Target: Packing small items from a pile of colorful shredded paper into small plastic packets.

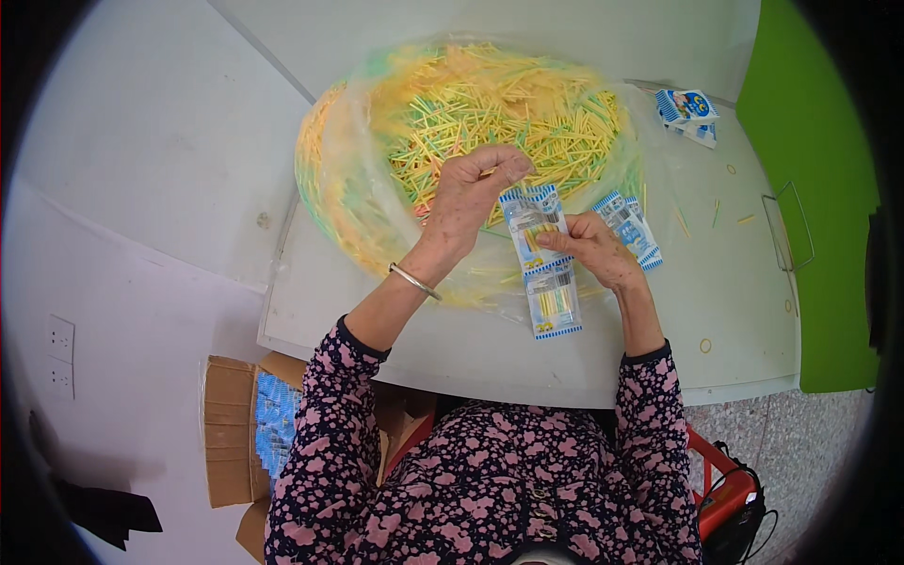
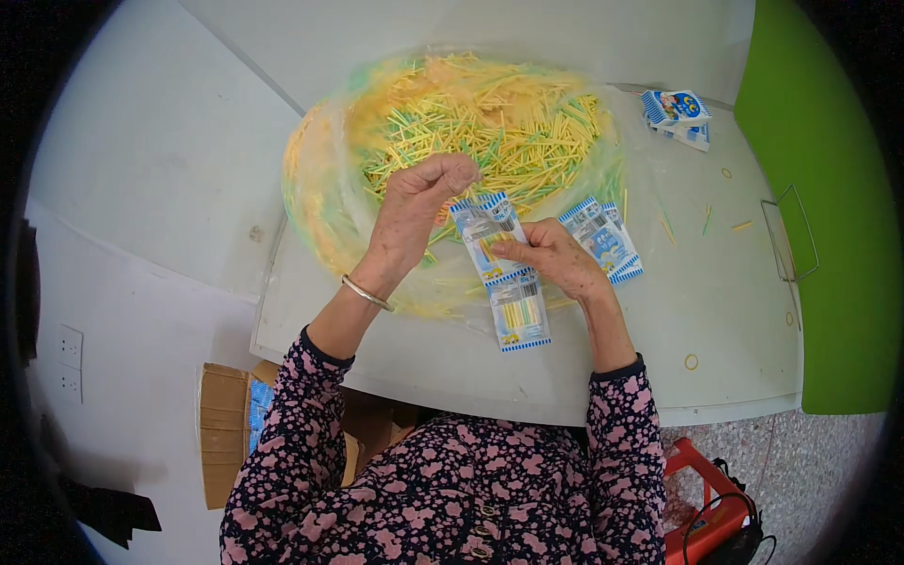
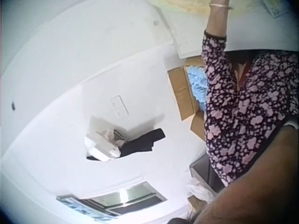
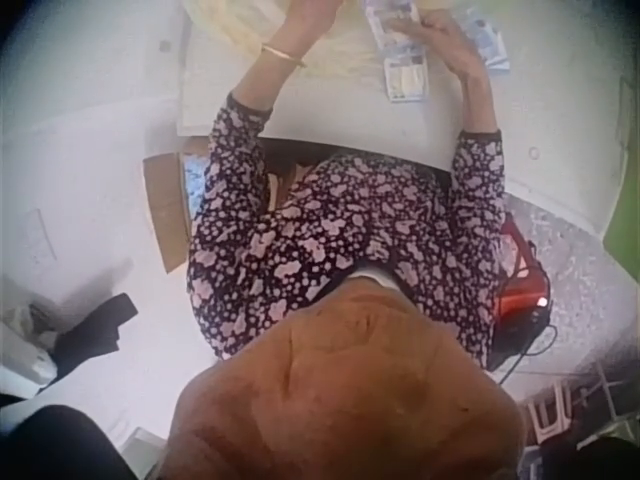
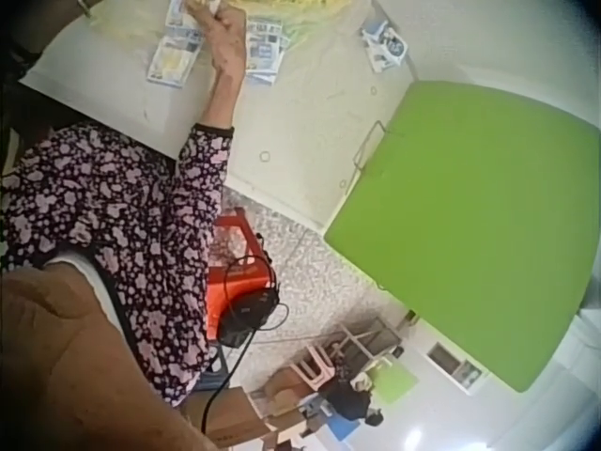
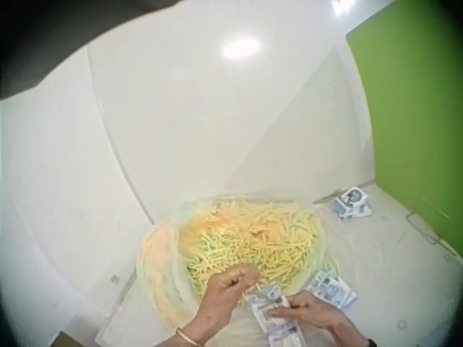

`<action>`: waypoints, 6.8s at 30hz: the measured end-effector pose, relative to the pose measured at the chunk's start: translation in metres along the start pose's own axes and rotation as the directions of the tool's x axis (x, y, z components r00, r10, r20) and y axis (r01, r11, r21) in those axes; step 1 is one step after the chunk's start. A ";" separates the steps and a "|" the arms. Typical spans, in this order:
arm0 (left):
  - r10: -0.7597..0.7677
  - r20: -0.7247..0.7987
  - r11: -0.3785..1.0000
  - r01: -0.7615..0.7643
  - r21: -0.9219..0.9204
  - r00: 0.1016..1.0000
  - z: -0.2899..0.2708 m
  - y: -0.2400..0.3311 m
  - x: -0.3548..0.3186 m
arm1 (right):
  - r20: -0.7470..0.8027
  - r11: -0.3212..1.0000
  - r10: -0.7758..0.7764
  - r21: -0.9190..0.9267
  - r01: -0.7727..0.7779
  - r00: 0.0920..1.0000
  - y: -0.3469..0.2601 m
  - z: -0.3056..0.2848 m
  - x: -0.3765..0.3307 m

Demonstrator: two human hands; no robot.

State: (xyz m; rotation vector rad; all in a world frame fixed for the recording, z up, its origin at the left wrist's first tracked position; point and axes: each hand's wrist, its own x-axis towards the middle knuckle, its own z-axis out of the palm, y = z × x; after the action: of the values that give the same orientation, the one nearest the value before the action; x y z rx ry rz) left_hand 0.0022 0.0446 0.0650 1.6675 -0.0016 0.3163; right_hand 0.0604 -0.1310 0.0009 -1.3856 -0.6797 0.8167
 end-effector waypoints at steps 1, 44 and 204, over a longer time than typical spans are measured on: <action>0.000 0.002 1.000 0.000 -0.002 1.000 0.001 -0.001 0.000 | -0.003 1.000 0.001 0.000 -0.001 1.000 0.001 -0.001 0.000; 0.351 0.331 0.539 -0.478 0.694 0.876 0.033 -0.041 -0.045 | -0.551 0.518 -0.401 -0.795 -0.315 0.732 0.045 -0.088 -0.032; 0.049 0.144 0.861 0.031 -0.508 0.988 0.004 -0.009 0.049 | -0.098 0.982 -0.062 0.174 0.079 0.993 -0.009 -0.022 0.013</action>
State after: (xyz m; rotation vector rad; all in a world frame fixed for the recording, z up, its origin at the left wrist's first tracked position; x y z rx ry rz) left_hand 0.0515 0.0511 0.0658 1.1567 -0.1941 0.1726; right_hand 0.0870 -0.1327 0.0069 -1.2236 -0.5676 0.7341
